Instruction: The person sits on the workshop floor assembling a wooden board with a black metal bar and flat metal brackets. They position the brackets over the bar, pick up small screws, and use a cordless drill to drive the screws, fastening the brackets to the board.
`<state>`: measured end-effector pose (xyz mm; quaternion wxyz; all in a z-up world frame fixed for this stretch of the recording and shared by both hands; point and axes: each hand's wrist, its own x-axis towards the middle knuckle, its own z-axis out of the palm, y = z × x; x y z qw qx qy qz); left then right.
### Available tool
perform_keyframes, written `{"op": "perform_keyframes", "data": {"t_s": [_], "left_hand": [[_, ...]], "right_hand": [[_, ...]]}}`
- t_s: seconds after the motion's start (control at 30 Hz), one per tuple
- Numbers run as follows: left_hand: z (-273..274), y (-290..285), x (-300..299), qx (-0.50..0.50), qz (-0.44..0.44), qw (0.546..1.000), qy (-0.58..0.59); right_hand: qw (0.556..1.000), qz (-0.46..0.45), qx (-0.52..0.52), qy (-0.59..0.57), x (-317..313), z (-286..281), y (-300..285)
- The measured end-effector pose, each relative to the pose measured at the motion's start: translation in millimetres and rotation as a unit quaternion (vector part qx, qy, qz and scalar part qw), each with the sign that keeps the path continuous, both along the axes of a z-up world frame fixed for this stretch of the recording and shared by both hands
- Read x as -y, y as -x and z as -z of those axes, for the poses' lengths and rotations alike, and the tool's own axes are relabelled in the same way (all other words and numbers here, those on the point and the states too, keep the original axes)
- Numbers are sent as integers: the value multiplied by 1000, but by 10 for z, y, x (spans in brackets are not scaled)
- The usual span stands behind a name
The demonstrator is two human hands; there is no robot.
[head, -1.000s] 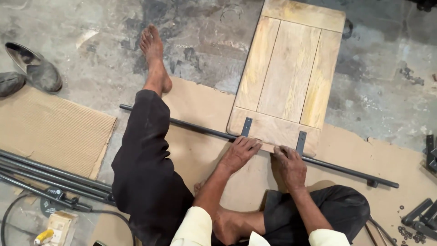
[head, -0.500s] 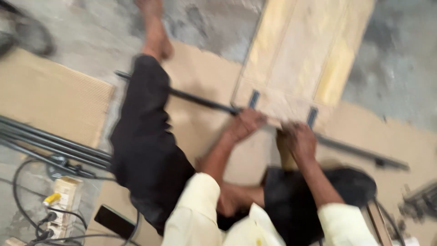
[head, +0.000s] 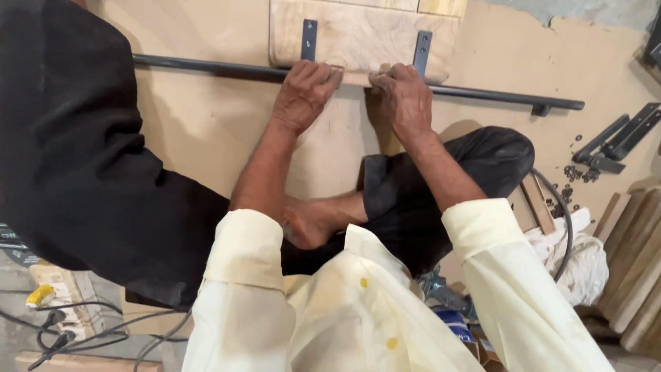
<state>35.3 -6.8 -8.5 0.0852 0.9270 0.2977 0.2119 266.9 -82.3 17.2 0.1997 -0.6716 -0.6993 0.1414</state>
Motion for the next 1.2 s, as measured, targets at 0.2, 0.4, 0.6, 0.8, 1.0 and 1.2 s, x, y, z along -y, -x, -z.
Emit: {"op": "perform_keyframes", "data": {"t_s": [0.2,0.4,0.6,0.8,1.0,1.2], "left_hand": [[144,6,-18,-1,-18,999,-29],[154,30,-129,-28,-7,1000,-3],[13,68,-145,31,-11,999,-7],[215,69,-91,43,-27,998,-28],[88,201,-61,21,-13,999,-32],[-12,372,-69,-65,-52,995,49]], "right_hand": [[1000,-12,20,-4,-68,42,-56],[1000,3,-18,-1,-115,176,-127],[997,25,-66,-35,-65,115,-111],[996,-13,-33,-80,-44,177,-110],[994,-43,-44,-86,23,136,-124],[999,-40,25,-8,134,68,-526]]}}
